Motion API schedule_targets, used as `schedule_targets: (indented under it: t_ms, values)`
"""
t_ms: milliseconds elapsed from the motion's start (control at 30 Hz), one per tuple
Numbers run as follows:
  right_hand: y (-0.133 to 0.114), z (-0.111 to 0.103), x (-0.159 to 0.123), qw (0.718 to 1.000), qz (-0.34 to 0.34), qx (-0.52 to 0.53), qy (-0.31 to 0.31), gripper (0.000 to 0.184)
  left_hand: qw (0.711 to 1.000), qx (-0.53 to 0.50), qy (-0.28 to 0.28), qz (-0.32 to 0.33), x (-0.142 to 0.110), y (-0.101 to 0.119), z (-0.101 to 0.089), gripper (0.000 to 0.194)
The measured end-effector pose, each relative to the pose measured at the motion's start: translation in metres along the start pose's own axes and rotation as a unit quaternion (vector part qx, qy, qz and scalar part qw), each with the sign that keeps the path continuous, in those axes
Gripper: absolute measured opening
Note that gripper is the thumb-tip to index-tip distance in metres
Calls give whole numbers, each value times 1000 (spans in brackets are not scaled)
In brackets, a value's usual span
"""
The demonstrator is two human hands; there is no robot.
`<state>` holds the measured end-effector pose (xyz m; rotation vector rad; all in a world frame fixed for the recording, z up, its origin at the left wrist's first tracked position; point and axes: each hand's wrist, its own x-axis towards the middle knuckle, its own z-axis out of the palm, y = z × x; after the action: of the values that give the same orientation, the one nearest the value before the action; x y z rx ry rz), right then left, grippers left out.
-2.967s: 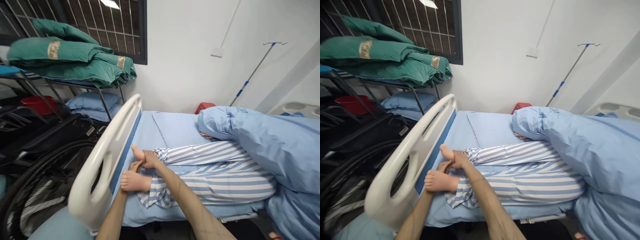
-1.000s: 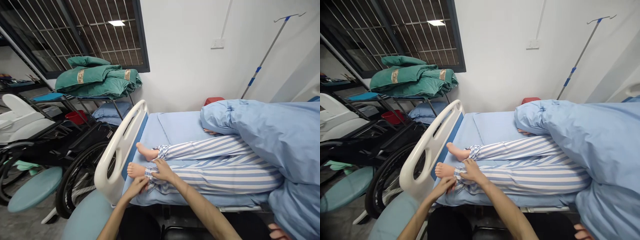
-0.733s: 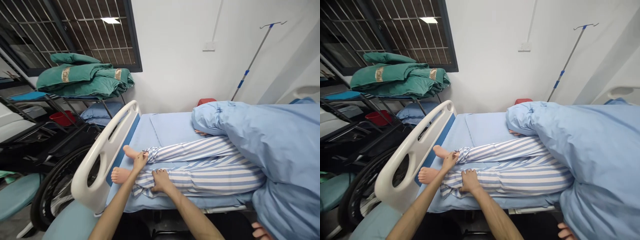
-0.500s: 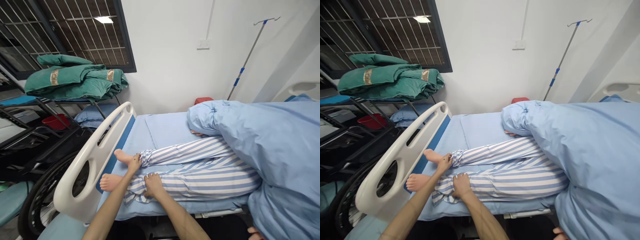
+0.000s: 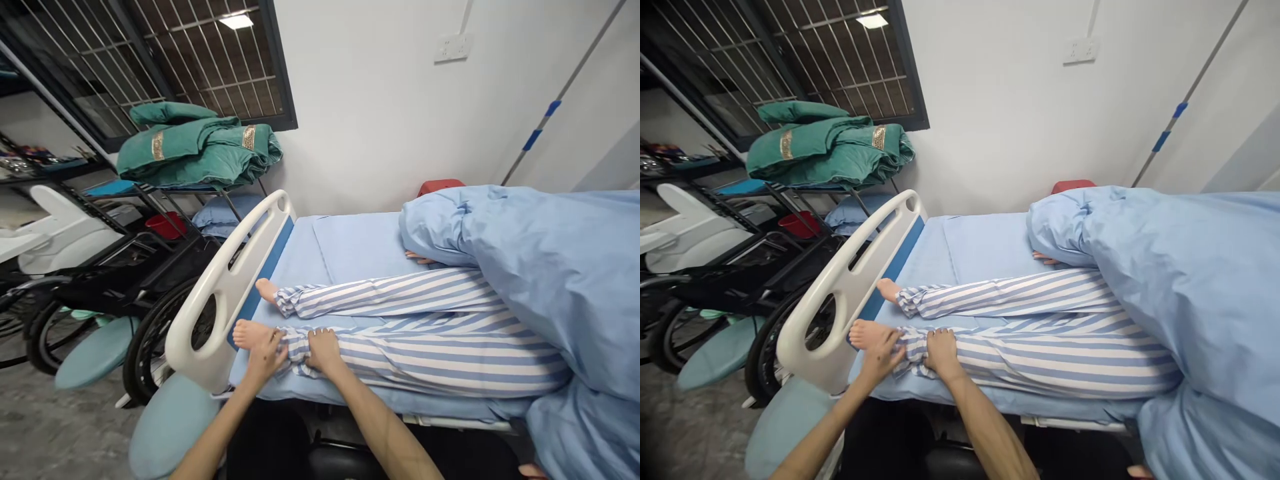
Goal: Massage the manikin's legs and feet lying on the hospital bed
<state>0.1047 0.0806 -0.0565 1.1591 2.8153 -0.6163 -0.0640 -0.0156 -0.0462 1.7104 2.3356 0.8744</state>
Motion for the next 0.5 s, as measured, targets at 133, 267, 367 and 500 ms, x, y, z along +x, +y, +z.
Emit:
schedule_targets:
  t_ms: [133, 267, 367, 500]
  values:
    - [-8, -3, -4, 1000, 22, 2, 7, 60, 968, -128, 134, -171, -66, -13, 39, 45]
    - [-16, -10, -1, 999, 37, 18, -5, 60, 931, -226, 58, -280, -64, -34, 48, 33]
    - [-18, -27, 15, 995, 0, 99, -1, 56, 923, -189, 122, -314, -51, -54, 22, 34]
    - [-20, -60, 56, 973, -53, 200, 99, 20, 922, -148, 230, -274, -52, -54, -12, 40]
